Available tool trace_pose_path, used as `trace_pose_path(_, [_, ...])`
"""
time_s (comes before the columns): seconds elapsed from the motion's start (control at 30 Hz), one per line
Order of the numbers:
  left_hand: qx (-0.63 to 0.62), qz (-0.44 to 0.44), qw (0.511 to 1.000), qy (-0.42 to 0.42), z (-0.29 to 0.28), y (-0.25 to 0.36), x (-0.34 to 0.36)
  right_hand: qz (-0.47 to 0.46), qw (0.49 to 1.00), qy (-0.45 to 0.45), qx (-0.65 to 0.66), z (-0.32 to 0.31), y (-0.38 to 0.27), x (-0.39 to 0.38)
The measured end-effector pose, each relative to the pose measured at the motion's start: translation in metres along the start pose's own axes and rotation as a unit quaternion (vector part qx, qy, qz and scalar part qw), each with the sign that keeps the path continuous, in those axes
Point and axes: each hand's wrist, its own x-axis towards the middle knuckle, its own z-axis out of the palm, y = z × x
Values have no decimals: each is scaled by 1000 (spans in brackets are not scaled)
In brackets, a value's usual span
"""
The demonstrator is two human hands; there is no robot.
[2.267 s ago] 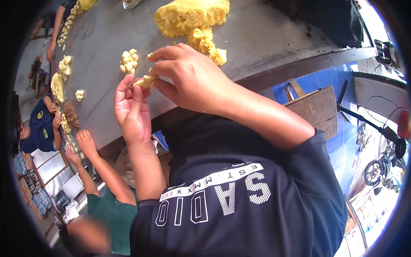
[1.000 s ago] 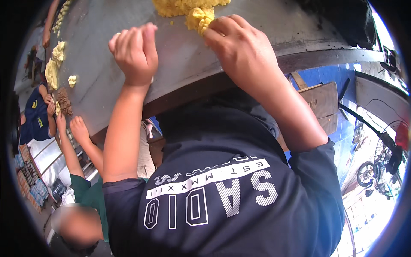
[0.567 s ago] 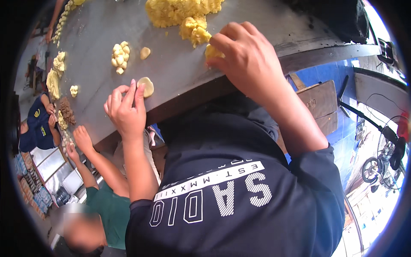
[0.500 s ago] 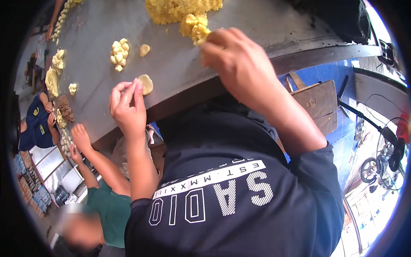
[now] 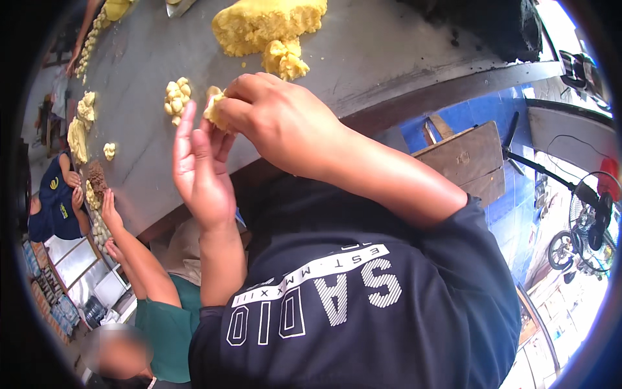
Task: The person picks up small pieces of yellow dough, rolls them between their palms, and presses them into a flattened round shape on a table alongside other workers.
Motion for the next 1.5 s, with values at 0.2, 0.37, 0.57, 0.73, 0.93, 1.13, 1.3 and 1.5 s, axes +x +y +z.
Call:
trace_pose_path(0.2, [369,158,907,-125,-28,-14,25,40,987,-110,110,-16,-3,0])
trace_pose_path(0.37, [402,196,886,-125,-15,-16,32,-67,994,-86,-19,-3,-9,-17])
trace_pose_path(0.57, [316,107,911,-244,-21,-4,32,0,993,-98,61,-24,-2,3])
trace_pose_path(0.73, [357,135,892,-243,-25,-20,19,25,997,-67,-6,3,-3,4])
trace_pose_path(0.93, [44,-88,966,-240,-32,-4,20,74,967,0,-244,-46,0,-7])
trace_pose_path(1.13, [92,-78,956,-268,-44,-10,23,73,950,-118,-280,-47,17,-17])
trace_pose_path(1.3, [40,-59,973,-219,-41,-10,21,29,964,-109,-241,-43,23,-15])
trace_pose_path(1.5, [-7,17,985,-171,-32,-17,20,109,987,-64,-96,-38,22,-13])
